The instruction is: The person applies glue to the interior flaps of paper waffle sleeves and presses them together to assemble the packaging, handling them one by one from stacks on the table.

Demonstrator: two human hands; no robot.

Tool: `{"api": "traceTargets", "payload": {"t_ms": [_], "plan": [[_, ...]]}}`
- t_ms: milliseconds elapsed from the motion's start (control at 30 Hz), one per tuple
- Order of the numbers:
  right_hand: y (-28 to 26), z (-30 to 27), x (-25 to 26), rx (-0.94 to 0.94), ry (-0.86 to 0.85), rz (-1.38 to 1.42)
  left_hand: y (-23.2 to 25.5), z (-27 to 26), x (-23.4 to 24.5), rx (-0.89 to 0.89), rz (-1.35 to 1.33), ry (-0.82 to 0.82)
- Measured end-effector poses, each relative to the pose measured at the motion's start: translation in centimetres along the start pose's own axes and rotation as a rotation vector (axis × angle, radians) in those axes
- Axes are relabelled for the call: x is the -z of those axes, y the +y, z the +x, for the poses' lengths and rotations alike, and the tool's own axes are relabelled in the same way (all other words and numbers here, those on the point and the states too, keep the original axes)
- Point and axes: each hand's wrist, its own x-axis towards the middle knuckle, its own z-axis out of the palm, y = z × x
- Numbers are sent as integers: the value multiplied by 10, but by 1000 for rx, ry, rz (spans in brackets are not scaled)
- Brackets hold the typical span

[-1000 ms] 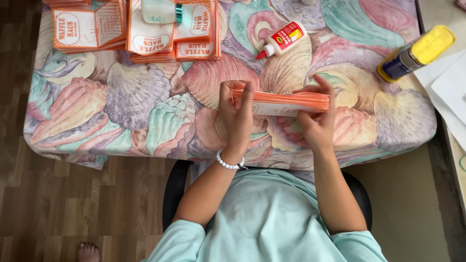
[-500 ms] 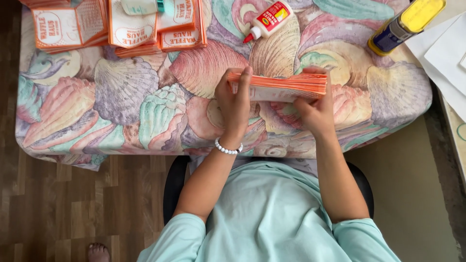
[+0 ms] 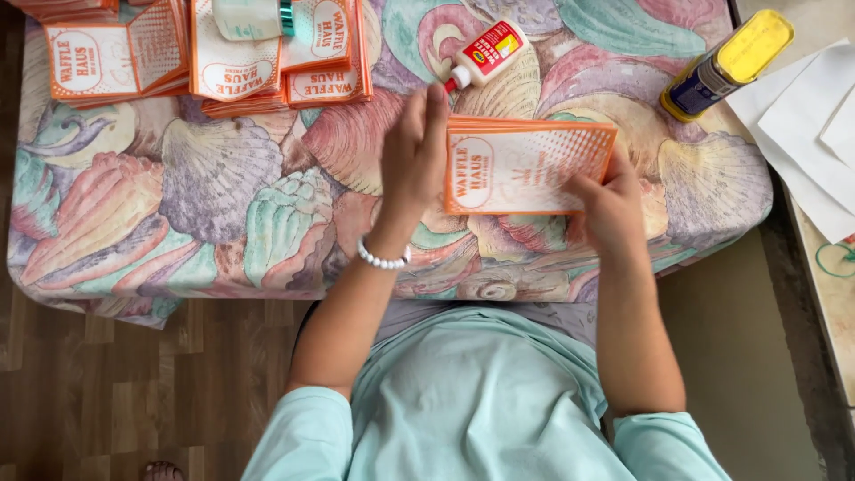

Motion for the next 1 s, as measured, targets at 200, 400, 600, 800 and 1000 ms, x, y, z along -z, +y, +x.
{"api": "traceTargets", "payload": {"t_ms": [200, 400, 600, 800, 1000], "plan": [[-25, 22, 41, -29, -1, -142, -42, 102, -20, -433, 533, -95], [-38, 57, 75, 34, 197, 39, -80, 121, -58, -506, 781, -159], [-97, 85, 12, -112, 56, 0, -46, 39, 54, -548, 663, -307], [-97, 160, -44, -45, -77, 289, -75, -11, 160, -442, 685, -270], [-88, 182, -81, -161, -217, 412, -97, -34, 228, -186, 651, -198]]}}
